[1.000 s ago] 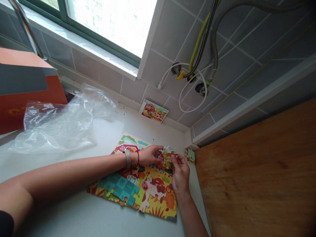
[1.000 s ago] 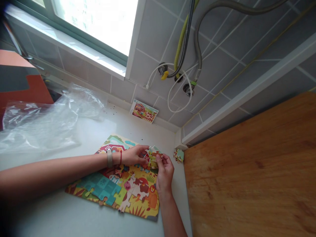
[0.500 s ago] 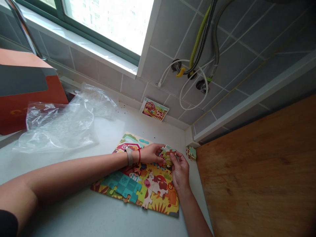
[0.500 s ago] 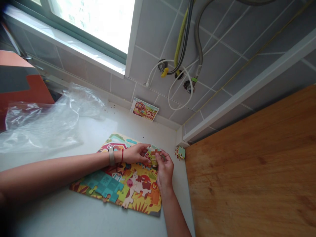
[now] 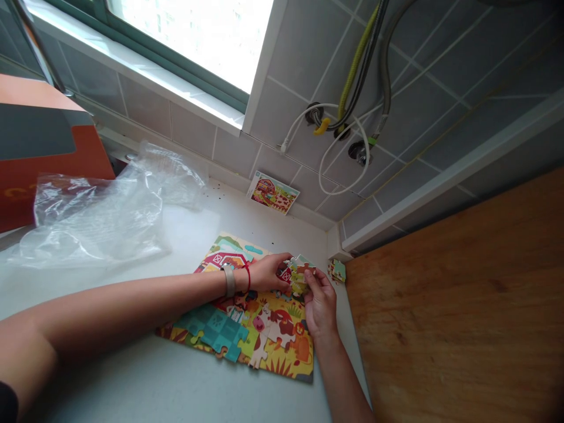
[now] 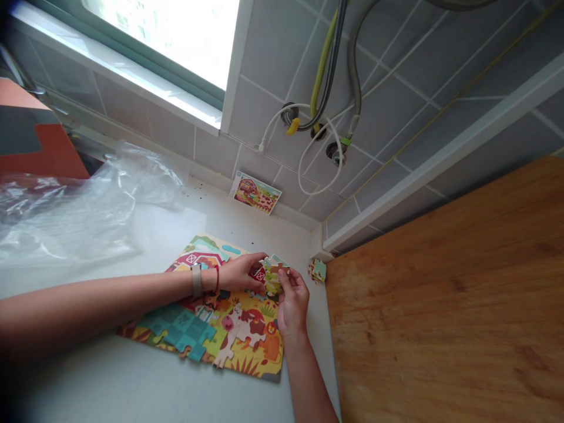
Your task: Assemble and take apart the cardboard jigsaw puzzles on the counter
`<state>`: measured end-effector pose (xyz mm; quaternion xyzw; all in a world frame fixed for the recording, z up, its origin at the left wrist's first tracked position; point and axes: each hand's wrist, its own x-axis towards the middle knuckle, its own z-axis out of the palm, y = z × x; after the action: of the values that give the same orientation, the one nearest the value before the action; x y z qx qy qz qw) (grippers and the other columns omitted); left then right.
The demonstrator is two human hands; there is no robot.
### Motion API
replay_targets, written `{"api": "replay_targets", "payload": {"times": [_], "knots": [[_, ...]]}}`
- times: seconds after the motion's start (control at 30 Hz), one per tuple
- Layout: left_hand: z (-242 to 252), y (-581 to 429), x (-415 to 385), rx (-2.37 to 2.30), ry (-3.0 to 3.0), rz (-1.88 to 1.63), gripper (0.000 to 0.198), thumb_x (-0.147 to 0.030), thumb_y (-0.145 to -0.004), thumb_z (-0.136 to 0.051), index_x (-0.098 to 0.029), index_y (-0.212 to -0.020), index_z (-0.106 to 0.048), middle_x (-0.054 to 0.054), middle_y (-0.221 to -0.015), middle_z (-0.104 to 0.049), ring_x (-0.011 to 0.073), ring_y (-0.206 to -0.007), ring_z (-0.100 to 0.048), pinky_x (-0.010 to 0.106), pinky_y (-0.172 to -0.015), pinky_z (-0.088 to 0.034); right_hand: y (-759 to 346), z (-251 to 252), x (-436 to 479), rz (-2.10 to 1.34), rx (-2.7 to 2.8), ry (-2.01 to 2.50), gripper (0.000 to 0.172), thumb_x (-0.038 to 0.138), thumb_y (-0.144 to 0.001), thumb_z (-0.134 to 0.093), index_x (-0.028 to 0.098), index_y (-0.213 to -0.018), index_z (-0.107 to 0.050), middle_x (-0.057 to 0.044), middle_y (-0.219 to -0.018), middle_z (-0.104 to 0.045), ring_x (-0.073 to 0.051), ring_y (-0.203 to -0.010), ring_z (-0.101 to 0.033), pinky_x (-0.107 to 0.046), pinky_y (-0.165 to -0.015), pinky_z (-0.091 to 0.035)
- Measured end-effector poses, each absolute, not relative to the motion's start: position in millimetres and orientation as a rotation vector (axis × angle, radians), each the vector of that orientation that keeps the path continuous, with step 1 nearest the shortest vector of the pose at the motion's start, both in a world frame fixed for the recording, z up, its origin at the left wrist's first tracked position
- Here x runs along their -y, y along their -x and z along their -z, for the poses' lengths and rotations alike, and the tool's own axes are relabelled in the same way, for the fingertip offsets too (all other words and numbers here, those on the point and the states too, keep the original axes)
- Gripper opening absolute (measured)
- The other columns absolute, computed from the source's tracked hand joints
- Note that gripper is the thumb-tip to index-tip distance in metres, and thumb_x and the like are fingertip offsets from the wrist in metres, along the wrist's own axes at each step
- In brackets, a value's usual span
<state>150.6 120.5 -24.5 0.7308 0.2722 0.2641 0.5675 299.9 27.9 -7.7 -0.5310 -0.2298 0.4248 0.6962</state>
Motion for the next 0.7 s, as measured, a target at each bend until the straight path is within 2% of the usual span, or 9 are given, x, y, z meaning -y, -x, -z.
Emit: {"api": "replay_targets", "payload": {"times": [0.07, 0.33, 0.47, 0.7], "knots": [[25.8, -151.1, -119.2, -0.612, -1.696, -0.671, 0.060, -0.018, -0.063, -0.082, -0.014, -0.118, -0.060, 0.006, -0.098, -0.074, 0.0229, -0.089, -0.070, 0.026, -0.071, -0.055, -302.0, 7.0, -27.9, -0.961, 0.519, 1.184, 0.041, 0.034, -0.059, -0.096, 0.021, -0.089, -0.071, 0.000, -0.090, -0.078, -0.015, -0.078, -0.072, -0.027, -0.070, -0.060], [35.6, -150.2, -121.2, -0.498, -1.570, -0.718, 0.055, -0.020, -0.072, -0.074, -0.016, -0.124, -0.055, 0.003, -0.087, -0.074, 0.0157, -0.072, -0.067, 0.025, -0.065, -0.053, -311.8, 0.1, -26.8, -0.940, 0.530, 1.220, 0.051, 0.030, -0.057, -0.096, 0.022, -0.096, -0.065, 0.002, -0.086, -0.075, -0.013, -0.069, -0.069, -0.021, -0.056, -0.055], [36.6, -149.3, -123.0, -0.497, -1.592, -0.734, 0.055, -0.022, -0.075, -0.074, -0.015, -0.127, -0.056, -0.001, -0.079, -0.069, 0.0143, -0.071, -0.065, 0.024, -0.066, -0.051, -313.5, -2.3, -26.4, -0.971, 0.530, 1.227, 0.048, 0.032, -0.056, -0.096, 0.019, -0.093, -0.067, 0.000, -0.084, -0.075, -0.014, -0.068, -0.069, -0.024, -0.057, -0.057], [35.9, -147.0, -124.0, -0.553, -1.663, -0.696, 0.054, -0.025, -0.077, -0.075, -0.016, -0.128, -0.059, 0.000, -0.079, -0.070, 0.0156, -0.071, -0.066, 0.024, -0.066, -0.051, -315.5, -0.7, -24.4, -0.862, 0.593, 1.220, 0.048, 0.030, -0.057, -0.096, 0.020, -0.094, -0.067, 0.001, -0.082, -0.074, -0.014, -0.070, -0.069, -0.024, -0.062, -0.057]]}}
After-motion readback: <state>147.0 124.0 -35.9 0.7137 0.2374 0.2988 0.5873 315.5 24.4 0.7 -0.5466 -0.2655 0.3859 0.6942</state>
